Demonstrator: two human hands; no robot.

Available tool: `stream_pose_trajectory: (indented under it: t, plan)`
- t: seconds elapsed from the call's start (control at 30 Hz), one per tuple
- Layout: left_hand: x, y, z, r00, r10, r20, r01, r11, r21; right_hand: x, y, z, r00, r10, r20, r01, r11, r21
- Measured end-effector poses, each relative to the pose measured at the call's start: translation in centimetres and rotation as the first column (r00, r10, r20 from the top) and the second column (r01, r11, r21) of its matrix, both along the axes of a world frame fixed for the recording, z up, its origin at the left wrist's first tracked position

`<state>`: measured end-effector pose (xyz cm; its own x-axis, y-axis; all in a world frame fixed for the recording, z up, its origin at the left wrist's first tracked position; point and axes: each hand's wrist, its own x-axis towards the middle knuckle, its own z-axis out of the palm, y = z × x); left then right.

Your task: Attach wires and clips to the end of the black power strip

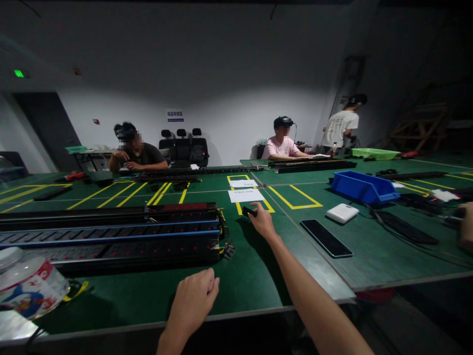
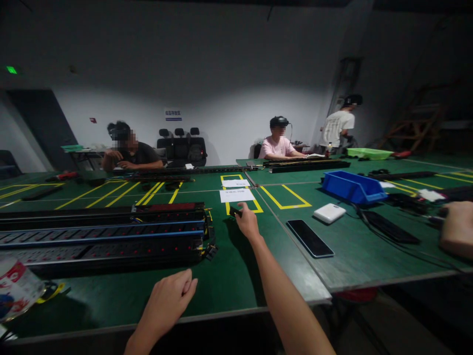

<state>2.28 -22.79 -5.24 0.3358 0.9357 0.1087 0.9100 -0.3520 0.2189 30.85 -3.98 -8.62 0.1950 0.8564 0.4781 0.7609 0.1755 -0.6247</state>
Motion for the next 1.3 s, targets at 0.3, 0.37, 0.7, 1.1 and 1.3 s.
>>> stream_pose_trajectory:
  t: [0.3,0.37,0.7,1.1,1.3]
  plan:
    - [0.1,-0.1,0.3,1.0,0.005,0.024,-0.004,1.0,-0.023,-0.3,-0.2,-0.3,0.997,0.05,0.054,-0.046,0.996,-0.07]
    - [0.1,-0.1,0.3,1.0,0.008,0.023,-0.007,0.999,-0.036,-0.4,-0.3,-0.3,0.995,0.066,0.073,-0.059,0.994,-0.089]
    - [0.1,-0.3,0.1,0.999,0.009,0.047,-0.009,1.0,-0.009,-0.8,-1.1,-0.2,0.966,0.017,0.259,0.036,0.98,-0.196]
    - [0.0,-0.1,0.1,0.999,0.013,0.033,-0.012,1.0,-0.011,-1.1,-1.3,0.4,0.954,0.043,0.297,0.032,0.97,-0.241]
    - [0.2,-0.3,0.4,1.0,0.021,0.016,-0.021,0.999,-0.031,-1.0,-1.3,0.4,0.956,0.052,0.29,0.021,0.969,-0.245]
